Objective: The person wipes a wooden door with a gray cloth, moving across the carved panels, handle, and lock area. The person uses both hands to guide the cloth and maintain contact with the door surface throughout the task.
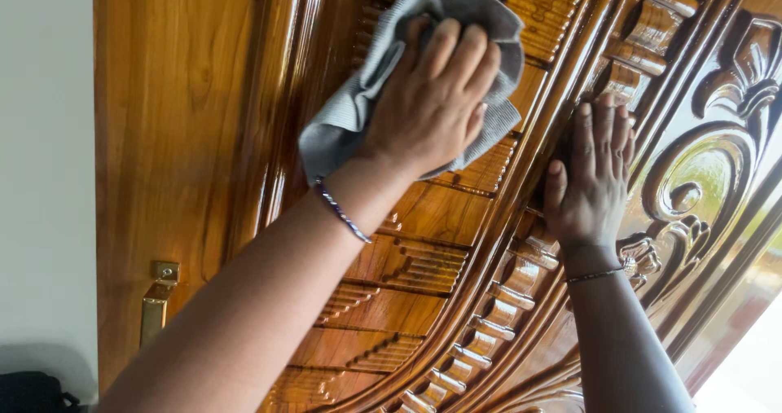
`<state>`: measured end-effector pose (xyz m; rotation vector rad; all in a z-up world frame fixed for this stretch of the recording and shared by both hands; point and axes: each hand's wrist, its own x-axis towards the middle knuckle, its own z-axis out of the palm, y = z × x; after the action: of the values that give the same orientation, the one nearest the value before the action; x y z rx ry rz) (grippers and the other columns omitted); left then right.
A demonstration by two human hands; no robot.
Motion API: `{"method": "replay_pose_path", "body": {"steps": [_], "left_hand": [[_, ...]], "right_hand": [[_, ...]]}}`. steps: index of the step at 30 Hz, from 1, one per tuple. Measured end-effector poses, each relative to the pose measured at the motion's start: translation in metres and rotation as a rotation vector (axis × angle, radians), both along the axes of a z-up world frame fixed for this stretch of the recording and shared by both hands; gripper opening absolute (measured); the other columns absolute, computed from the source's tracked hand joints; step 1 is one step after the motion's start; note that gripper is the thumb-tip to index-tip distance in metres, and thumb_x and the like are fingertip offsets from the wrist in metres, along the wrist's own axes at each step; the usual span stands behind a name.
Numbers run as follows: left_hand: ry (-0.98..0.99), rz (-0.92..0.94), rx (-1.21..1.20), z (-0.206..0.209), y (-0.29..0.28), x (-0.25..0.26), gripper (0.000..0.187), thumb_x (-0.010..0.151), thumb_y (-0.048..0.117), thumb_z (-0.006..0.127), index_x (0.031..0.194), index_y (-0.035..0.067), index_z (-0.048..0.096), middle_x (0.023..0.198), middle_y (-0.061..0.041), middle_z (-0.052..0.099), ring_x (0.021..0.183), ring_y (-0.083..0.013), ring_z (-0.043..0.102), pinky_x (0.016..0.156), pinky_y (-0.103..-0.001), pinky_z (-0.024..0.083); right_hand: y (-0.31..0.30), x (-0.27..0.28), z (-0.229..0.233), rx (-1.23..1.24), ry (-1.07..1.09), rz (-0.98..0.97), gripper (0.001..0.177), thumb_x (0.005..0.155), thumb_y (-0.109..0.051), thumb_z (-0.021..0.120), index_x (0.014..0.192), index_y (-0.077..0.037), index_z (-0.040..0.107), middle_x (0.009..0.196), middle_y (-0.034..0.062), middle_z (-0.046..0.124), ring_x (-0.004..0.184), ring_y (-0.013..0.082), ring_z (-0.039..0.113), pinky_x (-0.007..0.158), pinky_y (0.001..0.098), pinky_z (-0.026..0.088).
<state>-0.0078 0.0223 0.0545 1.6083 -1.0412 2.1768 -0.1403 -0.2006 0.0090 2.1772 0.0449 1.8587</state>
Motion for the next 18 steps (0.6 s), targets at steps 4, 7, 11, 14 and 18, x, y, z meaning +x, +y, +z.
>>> {"method": "replay_pose_path", "body": {"steps": [4,7,11,14,18], "left_hand": [[-0.065,-0.041,0.024,-0.011,-0.047,-0.012,0.060,0.099,0.038,0.061,0.148,0.005,0.047,0.149,-0.015,0.044,0.143,-0.0344,0.037,0.127,-0.052,0.027],[-0.115,-0.098,0.071,-0.007,-0.051,-0.008,0.062,0.093,0.040,0.061,0.143,0.005,0.048,0.146,-0.014,0.045,0.139,-0.0346,0.039,0.123,-0.052,0.029],[-0.091,-0.067,0.169,0.007,-0.015,0.005,0.066,0.091,0.037,0.063,0.141,-0.004,0.050,0.135,-0.022,0.048,0.131,-0.0376,0.041,0.120,-0.050,0.033],[-0.054,-0.019,0.132,0.014,0.026,0.014,0.054,0.103,0.032,0.064,0.143,-0.002,0.049,0.139,-0.021,0.048,0.133,-0.0370,0.044,0.123,-0.050,0.034],[0.028,-0.004,-0.054,0.009,0.068,0.016,0.053,0.104,0.026,0.064,0.145,-0.005,0.046,0.146,-0.024,0.045,0.140,-0.0379,0.041,0.125,-0.049,0.033]], "right_hand": [[0.005,-0.003,0.000,-0.067,0.003,0.029,0.064,0.108,-0.044,0.030,0.161,-0.008,0.040,0.170,0.0169,0.029,0.160,0.0384,0.018,0.132,0.0503,0.018],[0.010,-0.006,0.002,-0.040,-0.016,0.042,0.061,0.105,-0.036,0.038,0.160,-0.010,0.044,0.170,0.0148,0.032,0.160,0.0377,0.021,0.131,0.0502,0.019],[0.012,-0.006,0.001,-0.024,-0.017,0.057,0.061,0.101,-0.028,0.045,0.160,-0.013,0.045,0.170,0.0133,0.034,0.160,0.0373,0.022,0.131,0.0498,0.020],[0.010,-0.007,-0.001,-0.012,-0.020,0.065,0.061,0.100,-0.025,0.047,0.160,-0.014,0.045,0.170,0.0127,0.034,0.161,0.0368,0.022,0.131,0.0494,0.020],[0.012,-0.005,-0.002,0.003,-0.021,0.069,0.062,0.098,-0.023,0.049,0.160,-0.015,0.045,0.171,0.0116,0.033,0.161,0.0357,0.022,0.132,0.0490,0.020]]}}
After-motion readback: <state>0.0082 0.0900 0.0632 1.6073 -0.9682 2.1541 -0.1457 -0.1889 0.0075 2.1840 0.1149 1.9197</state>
